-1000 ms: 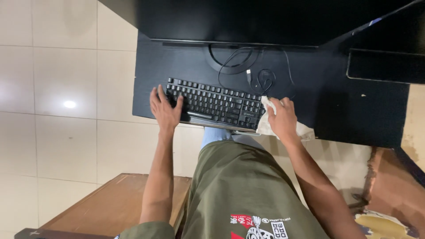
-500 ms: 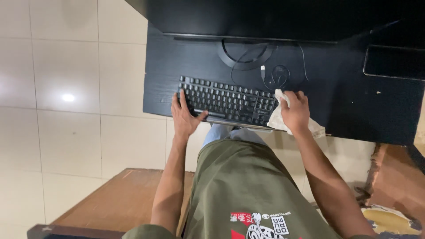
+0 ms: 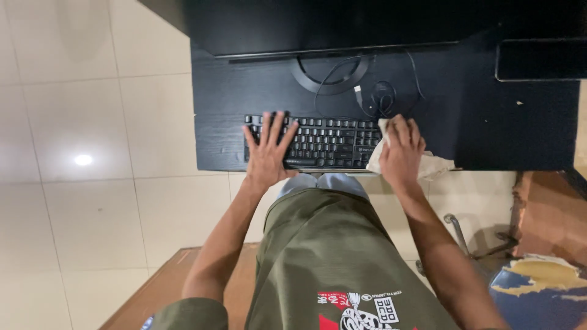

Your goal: The person cleans a black computer keyboard on a desk using a white cloth. They wipe the keys and the surrounding desk surface, occasionally folding the cloth to use a clean section.

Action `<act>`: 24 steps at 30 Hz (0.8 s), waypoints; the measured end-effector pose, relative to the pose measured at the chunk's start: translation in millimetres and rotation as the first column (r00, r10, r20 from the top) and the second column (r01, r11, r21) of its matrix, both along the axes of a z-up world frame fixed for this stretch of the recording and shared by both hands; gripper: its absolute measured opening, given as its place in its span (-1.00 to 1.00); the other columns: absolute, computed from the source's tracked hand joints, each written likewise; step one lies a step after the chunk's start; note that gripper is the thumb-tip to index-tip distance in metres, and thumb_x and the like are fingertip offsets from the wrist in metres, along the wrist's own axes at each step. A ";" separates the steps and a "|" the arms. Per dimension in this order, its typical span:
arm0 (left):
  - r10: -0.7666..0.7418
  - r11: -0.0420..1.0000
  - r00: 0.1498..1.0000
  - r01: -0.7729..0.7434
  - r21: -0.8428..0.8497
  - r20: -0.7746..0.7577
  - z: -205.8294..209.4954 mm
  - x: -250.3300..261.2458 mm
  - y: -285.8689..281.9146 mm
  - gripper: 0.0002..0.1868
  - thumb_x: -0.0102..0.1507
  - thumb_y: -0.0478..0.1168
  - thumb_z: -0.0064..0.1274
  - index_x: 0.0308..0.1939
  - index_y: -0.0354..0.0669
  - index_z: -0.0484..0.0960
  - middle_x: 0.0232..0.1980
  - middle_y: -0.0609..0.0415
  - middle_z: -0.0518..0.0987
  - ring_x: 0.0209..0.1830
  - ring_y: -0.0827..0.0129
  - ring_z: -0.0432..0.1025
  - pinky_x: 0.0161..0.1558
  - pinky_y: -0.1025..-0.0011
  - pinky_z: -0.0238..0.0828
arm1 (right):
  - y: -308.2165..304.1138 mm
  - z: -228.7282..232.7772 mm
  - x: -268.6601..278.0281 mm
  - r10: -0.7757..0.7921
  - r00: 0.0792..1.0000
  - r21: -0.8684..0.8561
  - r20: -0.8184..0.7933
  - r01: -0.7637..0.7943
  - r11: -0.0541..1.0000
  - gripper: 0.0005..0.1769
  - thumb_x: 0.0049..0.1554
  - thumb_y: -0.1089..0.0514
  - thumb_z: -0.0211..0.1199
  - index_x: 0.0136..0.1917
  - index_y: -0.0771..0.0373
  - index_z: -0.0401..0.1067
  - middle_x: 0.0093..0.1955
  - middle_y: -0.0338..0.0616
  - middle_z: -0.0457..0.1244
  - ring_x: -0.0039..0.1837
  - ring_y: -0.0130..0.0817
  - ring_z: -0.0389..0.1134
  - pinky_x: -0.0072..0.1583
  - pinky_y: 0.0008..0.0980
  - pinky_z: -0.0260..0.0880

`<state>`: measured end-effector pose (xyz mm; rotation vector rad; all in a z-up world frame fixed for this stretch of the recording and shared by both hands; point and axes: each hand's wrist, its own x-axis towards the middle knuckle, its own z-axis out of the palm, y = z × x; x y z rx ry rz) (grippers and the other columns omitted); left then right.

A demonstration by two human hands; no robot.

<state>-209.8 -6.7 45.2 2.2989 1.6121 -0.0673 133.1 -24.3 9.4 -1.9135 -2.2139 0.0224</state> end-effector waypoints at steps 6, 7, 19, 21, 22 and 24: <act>-0.123 0.992 0.992 0.123 0.003 0.025 -17.0 15.1 18.4 0.45 -0.25 0.49 0.35 0.60 0.13 0.04 0.66 -0.15 -0.05 0.66 -0.09 -0.24 0.36 -0.60 -0.35 | -10.2 -1.9 -8.0 -0.051 0.997 -0.105 -0.049 0.045 0.993 -0.40 0.10 0.28 0.21 0.43 0.32 0.36 0.55 -0.10 0.09 0.44 0.01 0.11 0.34 0.07 0.14; -0.129 0.992 0.991 0.129 0.001 0.026 -19.5 14.1 17.4 0.45 -0.25 0.49 0.35 0.60 0.13 0.04 0.66 -0.15 -0.05 0.66 -0.09 -0.24 0.36 -0.60 -0.35 | -9.6 -2.5 -6.6 -0.056 0.997 -0.107 -0.048 0.051 0.993 -0.40 0.10 0.28 0.21 0.43 0.32 0.36 0.55 -0.10 0.09 0.44 0.01 0.11 0.34 0.07 0.14; -0.142 0.988 0.989 0.139 0.061 0.050 -21.9 6.2 14.7 0.39 -0.15 0.57 0.22 0.61 0.10 0.04 0.51 -0.12 0.17 0.54 -0.05 -0.02 0.40 -0.53 -0.37 | -46.8 12.9 -17.3 -0.086 0.995 -0.309 -0.043 0.069 0.949 -0.51 0.09 0.26 0.27 0.31 0.26 0.42 0.25 0.05 0.14 0.28 0.08 0.22 0.21 -0.04 0.37; -0.142 0.989 0.988 0.138 0.056 0.063 -22.4 6.4 14.9 0.39 -0.15 0.57 0.23 0.61 0.09 0.04 0.51 -0.11 0.16 0.55 -0.03 -0.02 0.41 -0.54 -0.38 | -61.4 16.3 -22.6 -0.102 0.991 -0.297 -0.081 0.074 0.952 -0.52 0.11 0.25 0.29 0.32 0.29 0.42 0.20 0.06 0.16 0.22 0.05 0.25 0.18 -0.06 0.40; -0.144 0.988 0.988 0.140 0.060 0.063 -21.9 5.0 15.8 0.39 -0.15 0.57 0.23 0.61 0.09 0.04 0.51 -0.11 0.16 0.55 -0.03 -0.02 0.41 -0.54 -0.38 | -63.1 20.5 -25.0 -0.104 0.991 -0.293 -0.081 0.076 0.953 -0.52 0.11 0.25 0.29 0.32 0.29 0.42 0.20 0.06 0.16 0.22 0.05 0.25 0.18 -0.06 0.40; -0.127 0.990 0.984 0.119 0.071 0.127 -21.8 4.8 14.5 0.38 -0.15 0.54 0.25 0.61 0.11 0.04 0.51 -0.10 0.17 0.56 -0.02 -0.02 0.42 -0.52 -0.39 | -71.3 29.3 -28.0 -0.121 0.985 -0.244 -0.127 0.087 0.966 -0.49 0.04 0.27 0.29 0.29 0.28 0.47 0.19 0.01 0.20 0.25 0.03 0.27 0.21 -0.08 0.42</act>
